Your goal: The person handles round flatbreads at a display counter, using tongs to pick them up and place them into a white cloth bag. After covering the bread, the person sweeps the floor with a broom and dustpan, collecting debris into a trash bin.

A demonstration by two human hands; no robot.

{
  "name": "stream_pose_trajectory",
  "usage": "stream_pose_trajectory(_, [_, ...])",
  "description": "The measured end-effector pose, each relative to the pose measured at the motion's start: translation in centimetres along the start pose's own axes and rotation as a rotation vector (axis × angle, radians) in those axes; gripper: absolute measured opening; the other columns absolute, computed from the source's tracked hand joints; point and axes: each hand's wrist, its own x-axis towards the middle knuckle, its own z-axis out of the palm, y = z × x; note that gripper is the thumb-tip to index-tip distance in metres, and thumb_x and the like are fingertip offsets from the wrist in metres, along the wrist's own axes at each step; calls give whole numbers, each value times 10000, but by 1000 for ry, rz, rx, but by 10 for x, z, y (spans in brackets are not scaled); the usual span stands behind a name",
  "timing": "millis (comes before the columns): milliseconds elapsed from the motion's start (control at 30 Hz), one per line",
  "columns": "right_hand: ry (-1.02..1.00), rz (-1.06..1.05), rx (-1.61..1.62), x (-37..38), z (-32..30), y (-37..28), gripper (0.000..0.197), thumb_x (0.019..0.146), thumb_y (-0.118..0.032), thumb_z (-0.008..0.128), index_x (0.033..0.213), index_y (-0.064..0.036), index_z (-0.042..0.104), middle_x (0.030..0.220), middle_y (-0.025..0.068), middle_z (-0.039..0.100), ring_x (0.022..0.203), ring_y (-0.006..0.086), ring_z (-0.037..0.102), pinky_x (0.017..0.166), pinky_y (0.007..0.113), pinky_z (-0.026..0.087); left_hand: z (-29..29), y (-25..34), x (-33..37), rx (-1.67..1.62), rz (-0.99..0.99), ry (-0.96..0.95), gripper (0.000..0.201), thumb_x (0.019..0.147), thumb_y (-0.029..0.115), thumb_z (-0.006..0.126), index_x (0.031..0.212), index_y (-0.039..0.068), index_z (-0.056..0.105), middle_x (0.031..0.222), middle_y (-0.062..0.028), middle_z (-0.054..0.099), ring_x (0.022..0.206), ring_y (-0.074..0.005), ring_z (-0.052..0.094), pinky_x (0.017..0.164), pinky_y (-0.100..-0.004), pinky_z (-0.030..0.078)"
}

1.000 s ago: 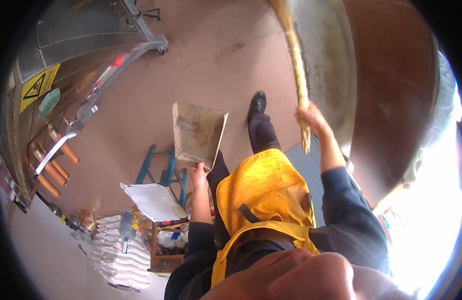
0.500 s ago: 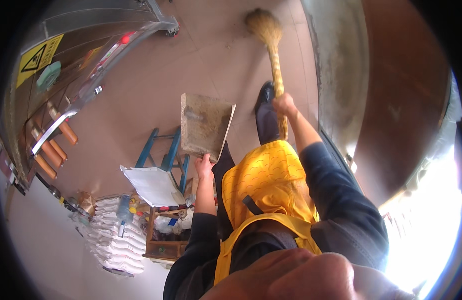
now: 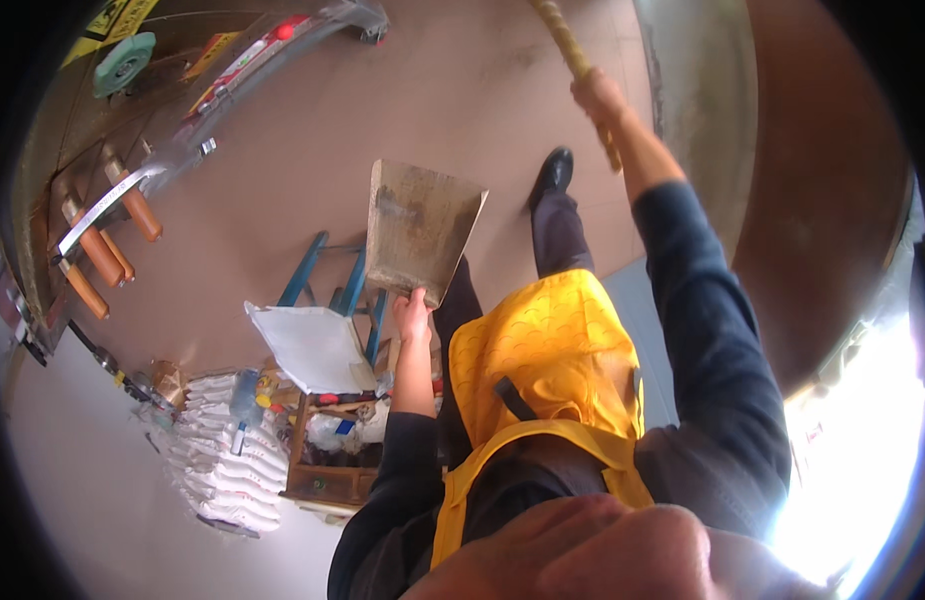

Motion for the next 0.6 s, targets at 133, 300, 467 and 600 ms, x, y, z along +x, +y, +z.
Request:
stream_pose_trajectory(133, [17, -166, -408, -2, 31, 60, 370, 925, -220, 566, 1161, 65, 573, 1040, 308, 697, 1007, 415, 708, 850, 480, 582, -14, -12, -1, -83, 1, 40, 182, 895, 95, 675, 955, -21, 549, 984, -143, 649, 796, -219, 670, 647, -377, 588])
stream_pose_trajectory(300, [-41, -149, -617, -44, 45, 191, 350, 952, -209, 561, 1153, 73, 511, 1013, 306, 703, 1001, 424, 705, 860, 482, 573, -12, -1, -11, -42, -4, 28, 195, 902, 100, 671, 978, -33, 550, 981, -139, 647, 806, -223, 668, 638, -367, 580])
stream_pose_trajectory(467, [-42, -10, -342, -159, 6, 157, 374, 924, -238, 638, 1175, 28, 560, 963, 259, 716, 880, 395, 720, 816, 470, 575, -7, 5, -26, -115, 28, -1, 202, 901, 99, 671, 989, -47, 562, 972, -137, 651, 786, -213, 656, 613, -339, 549])
stream_pose_trajectory(600, [-345, 55, 183, -222, -10, 120, 403, 913, -249, 653, 1220, 2, 583, 906, 157, 700, 793, 287, 694, 767, 417, 571, -18, -4, -17, -25, 3, -6, 226, 899, 109, 677, 1013, -53, 568, 986, -147, 655, 798, -216, 660, 626, -339, 548])
